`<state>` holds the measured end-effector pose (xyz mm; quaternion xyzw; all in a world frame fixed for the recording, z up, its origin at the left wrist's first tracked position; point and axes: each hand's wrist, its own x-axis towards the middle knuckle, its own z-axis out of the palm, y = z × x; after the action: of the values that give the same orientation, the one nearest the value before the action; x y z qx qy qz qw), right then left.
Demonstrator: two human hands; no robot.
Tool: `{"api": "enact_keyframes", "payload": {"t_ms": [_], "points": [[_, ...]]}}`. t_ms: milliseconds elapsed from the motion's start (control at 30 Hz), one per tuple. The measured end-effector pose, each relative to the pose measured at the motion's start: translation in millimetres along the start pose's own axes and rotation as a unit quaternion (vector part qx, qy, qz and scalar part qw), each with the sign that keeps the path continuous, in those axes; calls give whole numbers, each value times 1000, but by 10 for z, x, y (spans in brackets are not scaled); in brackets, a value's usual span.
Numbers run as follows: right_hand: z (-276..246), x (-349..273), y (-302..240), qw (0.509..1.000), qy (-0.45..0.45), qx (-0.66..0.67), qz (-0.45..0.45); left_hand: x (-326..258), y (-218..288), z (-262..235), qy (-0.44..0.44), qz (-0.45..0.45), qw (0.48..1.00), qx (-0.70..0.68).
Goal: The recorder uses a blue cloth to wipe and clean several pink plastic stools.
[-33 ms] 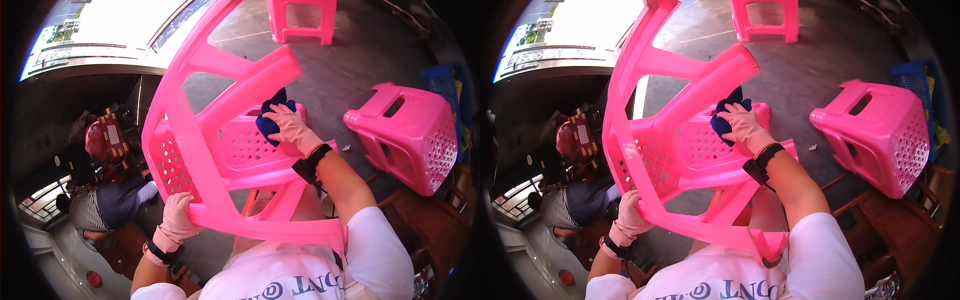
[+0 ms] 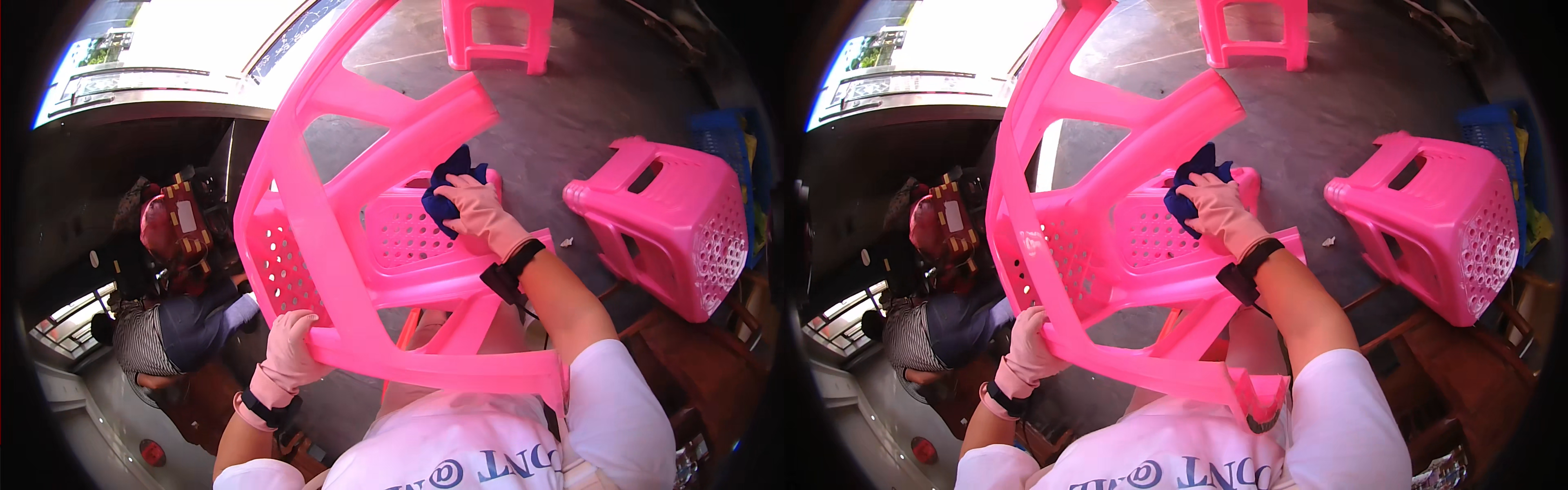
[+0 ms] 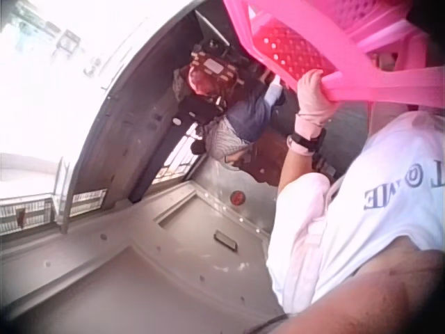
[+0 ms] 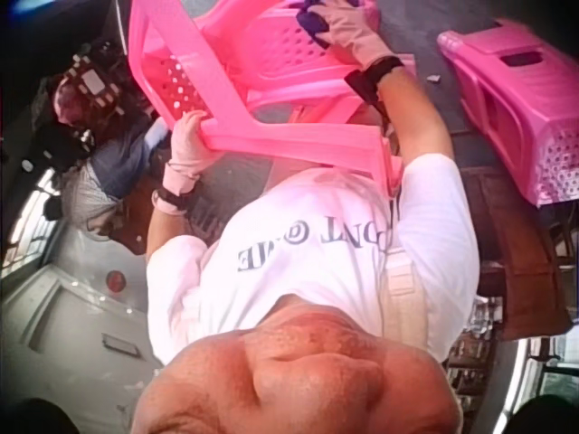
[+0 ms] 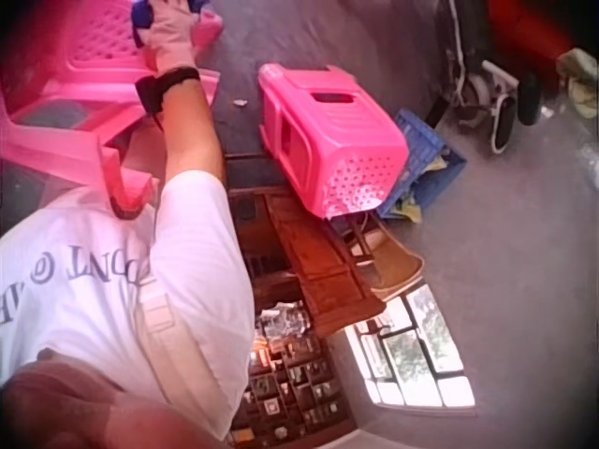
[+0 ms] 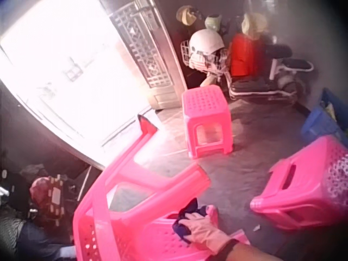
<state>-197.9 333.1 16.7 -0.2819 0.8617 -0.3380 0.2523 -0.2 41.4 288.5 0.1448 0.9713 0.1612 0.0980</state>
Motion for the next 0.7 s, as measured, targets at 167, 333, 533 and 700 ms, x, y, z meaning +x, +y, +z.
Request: {"api": "enact_keyframes", "payload": {"t_ms": [167, 333, 533, 700], "points": [[-213, -216, -24, 976, -40, 193, 92, -119, -17, 76, -33, -25, 999, -17], [-575, 313, -50, 970, 217, 85, 62, -65, 81, 108, -39, -15, 999, -6], [-213, 387, -331, 988, -112, -65, 80, -129, 16, 27, -53, -37, 998, 6], [-337, 310, 43, 997, 77, -14, -11, -202, 69, 66, -69, -23, 997, 2]]}}
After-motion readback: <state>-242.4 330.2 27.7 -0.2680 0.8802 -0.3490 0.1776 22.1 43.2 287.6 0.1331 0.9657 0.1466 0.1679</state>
